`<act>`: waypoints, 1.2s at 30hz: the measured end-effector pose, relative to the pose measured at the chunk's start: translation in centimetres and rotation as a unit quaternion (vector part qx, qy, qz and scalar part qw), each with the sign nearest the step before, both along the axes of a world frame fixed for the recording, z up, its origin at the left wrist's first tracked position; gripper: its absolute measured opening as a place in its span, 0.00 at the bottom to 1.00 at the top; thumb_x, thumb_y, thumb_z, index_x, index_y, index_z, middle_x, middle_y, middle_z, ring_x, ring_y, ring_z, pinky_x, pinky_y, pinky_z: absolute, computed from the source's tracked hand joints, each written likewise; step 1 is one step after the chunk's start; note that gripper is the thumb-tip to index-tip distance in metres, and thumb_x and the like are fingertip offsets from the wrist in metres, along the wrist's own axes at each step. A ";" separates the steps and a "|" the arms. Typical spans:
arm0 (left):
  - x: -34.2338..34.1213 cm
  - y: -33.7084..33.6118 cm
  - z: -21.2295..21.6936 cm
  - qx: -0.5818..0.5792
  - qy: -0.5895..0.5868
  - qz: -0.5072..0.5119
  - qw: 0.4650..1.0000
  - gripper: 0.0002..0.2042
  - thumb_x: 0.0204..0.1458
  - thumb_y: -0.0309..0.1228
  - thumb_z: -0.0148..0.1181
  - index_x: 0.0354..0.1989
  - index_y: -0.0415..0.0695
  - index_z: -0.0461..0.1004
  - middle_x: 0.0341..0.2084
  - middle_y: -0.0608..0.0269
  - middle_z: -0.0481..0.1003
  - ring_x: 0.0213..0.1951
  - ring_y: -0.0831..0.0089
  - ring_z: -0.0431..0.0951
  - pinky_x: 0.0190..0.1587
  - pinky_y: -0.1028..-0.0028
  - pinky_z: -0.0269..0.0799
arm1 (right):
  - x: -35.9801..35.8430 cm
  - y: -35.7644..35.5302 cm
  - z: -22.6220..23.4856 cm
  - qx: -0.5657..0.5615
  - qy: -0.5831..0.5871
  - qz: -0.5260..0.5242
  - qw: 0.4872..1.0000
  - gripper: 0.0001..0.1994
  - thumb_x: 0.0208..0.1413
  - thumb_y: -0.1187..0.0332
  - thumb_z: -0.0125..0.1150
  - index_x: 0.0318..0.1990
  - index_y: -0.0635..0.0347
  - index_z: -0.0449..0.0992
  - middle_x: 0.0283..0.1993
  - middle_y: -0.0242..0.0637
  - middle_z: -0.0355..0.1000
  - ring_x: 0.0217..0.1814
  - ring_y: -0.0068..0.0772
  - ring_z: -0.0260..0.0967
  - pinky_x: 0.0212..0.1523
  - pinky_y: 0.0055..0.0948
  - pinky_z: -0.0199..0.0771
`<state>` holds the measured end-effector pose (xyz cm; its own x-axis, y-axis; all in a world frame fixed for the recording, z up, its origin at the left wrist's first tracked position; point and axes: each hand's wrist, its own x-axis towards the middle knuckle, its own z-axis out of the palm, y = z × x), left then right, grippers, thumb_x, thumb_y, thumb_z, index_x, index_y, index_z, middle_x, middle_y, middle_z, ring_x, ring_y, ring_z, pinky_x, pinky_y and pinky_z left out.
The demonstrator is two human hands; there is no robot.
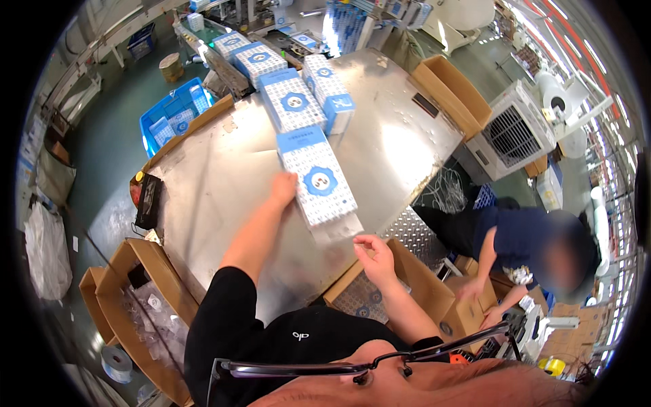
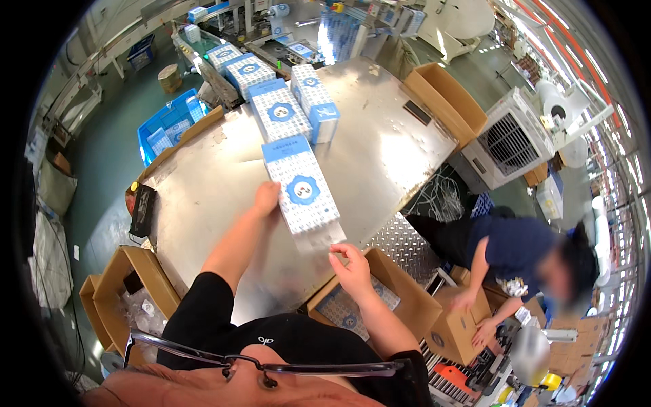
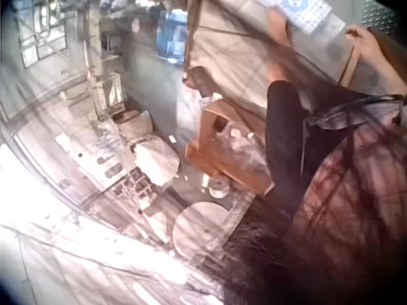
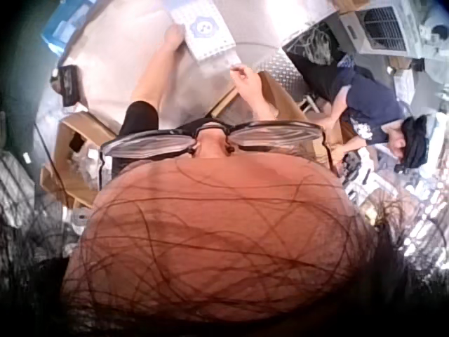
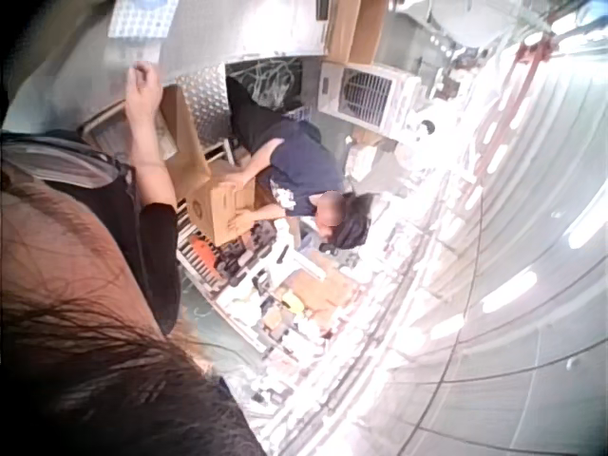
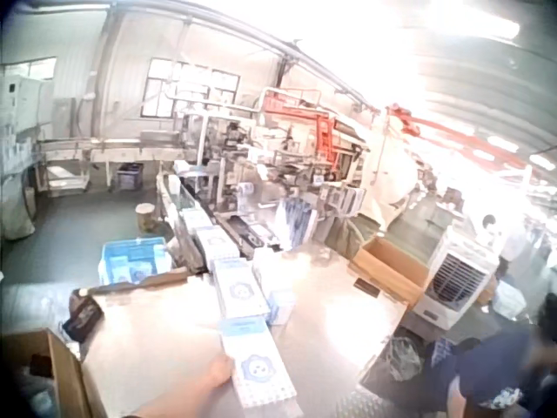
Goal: The person packs boxes with smaller packaged products at a manufacturing workstation, folding box flaps and placing the packed boxes onto a conveyor belt.
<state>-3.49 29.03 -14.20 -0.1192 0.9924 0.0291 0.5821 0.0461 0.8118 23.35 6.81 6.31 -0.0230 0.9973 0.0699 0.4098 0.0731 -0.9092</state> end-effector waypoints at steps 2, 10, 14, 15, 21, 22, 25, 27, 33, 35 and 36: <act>-0.2 -2.1 2.3 0.032 0.011 -0.021 0.999 0.17 0.56 0.39 0.54 0.28 0.34 0.79 0.37 0.41 0.75 0.45 0.44 0.73 0.51 0.54 0.66 | -1.5 4.5 1.0 0.012 -0.040 0.025 0.999 0.09 0.58 0.69 0.62 0.43 0.61 0.78 0.41 0.37 0.77 0.43 0.34 0.73 0.46 0.29 0.71; -13.0 -18.6 20.6 0.072 0.178 -0.107 0.976 0.11 0.46 0.33 0.68 0.37 0.43 0.80 0.56 0.45 0.62 0.64 0.44 0.57 0.63 0.49 0.53 | -12.7 27.4 -1.6 0.057 -0.493 0.116 0.861 0.22 0.62 0.49 0.52 0.35 0.59 0.82 0.36 0.43 0.80 0.43 0.44 0.76 0.44 0.47 0.68; -16.7 -19.6 21.4 0.004 0.159 -0.061 0.985 0.30 0.38 0.35 0.75 0.55 0.47 0.74 0.62 0.40 0.58 0.65 0.39 0.56 0.64 0.50 0.57 | -15.7 32.9 -6.0 0.040 -0.664 0.152 0.731 0.22 0.61 0.48 0.49 0.34 0.55 0.83 0.35 0.41 0.80 0.40 0.41 0.78 0.44 0.50 0.62; -18.0 -19.3 20.9 0.002 0.139 -0.024 0.990 0.35 0.36 0.35 0.77 0.59 0.49 0.72 0.63 0.40 0.57 0.65 0.39 0.56 0.64 0.50 0.58 | -14.9 34.1 -8.3 0.006 -0.672 0.172 0.721 0.22 0.60 0.48 0.49 0.33 0.54 0.84 0.35 0.40 0.81 0.39 0.41 0.78 0.44 0.51 0.61; -21.1 -19.8 13.8 -0.117 -0.413 0.130 0.894 0.43 0.51 0.23 0.65 0.73 0.41 0.44 0.59 0.47 0.66 0.58 0.64 0.71 0.58 0.63 0.70 | -14.2 22.4 -4.4 -0.067 -0.329 0.485 0.808 0.16 0.58 0.56 0.54 0.22 0.52 0.79 0.31 0.36 0.79 0.32 0.44 0.76 0.38 0.42 0.70; -21.1 -19.6 12.6 -0.155 -0.509 0.121 0.838 0.42 0.52 0.23 0.64 0.73 0.41 0.44 0.58 0.49 0.67 0.56 0.65 0.72 0.57 0.65 0.71 | -14.5 20.5 -2.3 -0.114 -0.163 0.491 0.848 0.18 0.59 0.55 0.55 0.22 0.53 0.77 0.30 0.37 0.79 0.30 0.46 0.75 0.40 0.41 0.71; -20.5 -19.0 12.4 -0.204 -0.599 0.109 0.767 0.38 0.55 0.21 0.58 0.73 0.43 0.45 0.55 0.53 0.71 0.53 0.67 0.75 0.54 0.67 0.74 | -14.3 23.9 -4.5 -0.155 -0.221 0.378 0.886 0.21 0.61 0.50 0.51 0.27 0.57 0.79 0.35 0.45 0.78 0.39 0.48 0.75 0.45 0.43 0.70; -20.5 -18.5 13.0 -0.205 -0.604 0.090 0.764 0.38 0.55 0.22 0.57 0.73 0.43 0.45 0.56 0.53 0.70 0.53 0.66 0.75 0.54 0.67 0.73 | -16.5 31.0 -4.6 -0.075 -0.465 0.177 0.864 0.22 0.62 0.47 0.50 0.30 0.53 0.81 0.38 0.40 0.79 0.41 0.49 0.75 0.49 0.43 0.68; -21.4 -18.1 12.4 -0.217 -0.552 0.012 0.805 0.40 0.58 0.32 0.58 0.74 0.45 0.38 0.60 0.50 0.66 0.57 0.65 0.72 0.55 0.67 0.72 | -15.5 37.6 -10.1 0.082 -0.616 0.273 0.734 0.24 0.61 0.46 0.50 0.27 0.57 0.80 0.30 0.42 0.79 0.34 0.49 0.76 0.38 0.45 0.71; -22.0 -18.0 13.0 -0.261 -0.518 -0.014 0.814 0.39 0.60 0.35 0.56 0.74 0.46 0.38 0.60 0.51 0.65 0.57 0.66 0.71 0.55 0.67 0.73 | -13.8 35.4 -10.6 0.050 -0.540 0.340 0.769 0.23 0.60 0.47 0.53 0.28 0.57 0.81 0.31 0.39 0.79 0.33 0.49 0.76 0.35 0.46 0.71; -22.5 -18.2 12.8 -0.293 -0.514 -0.013 0.806 0.39 0.60 0.37 0.55 0.74 0.46 0.38 0.60 0.51 0.65 0.57 0.66 0.71 0.54 0.66 0.73 | -14.1 33.2 -8.2 -0.031 -0.482 0.360 0.798 0.22 0.59 0.48 0.54 0.27 0.57 0.81 0.30 0.37 0.79 0.33 0.46 0.77 0.35 0.43 0.72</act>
<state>-25.97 10.78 -1.35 0.2405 0.8026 -0.5460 -0.3781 0.5955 0.7088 9.26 40.03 -1.88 -0.6047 0.7022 -0.3759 0.7934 0.5723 -0.2073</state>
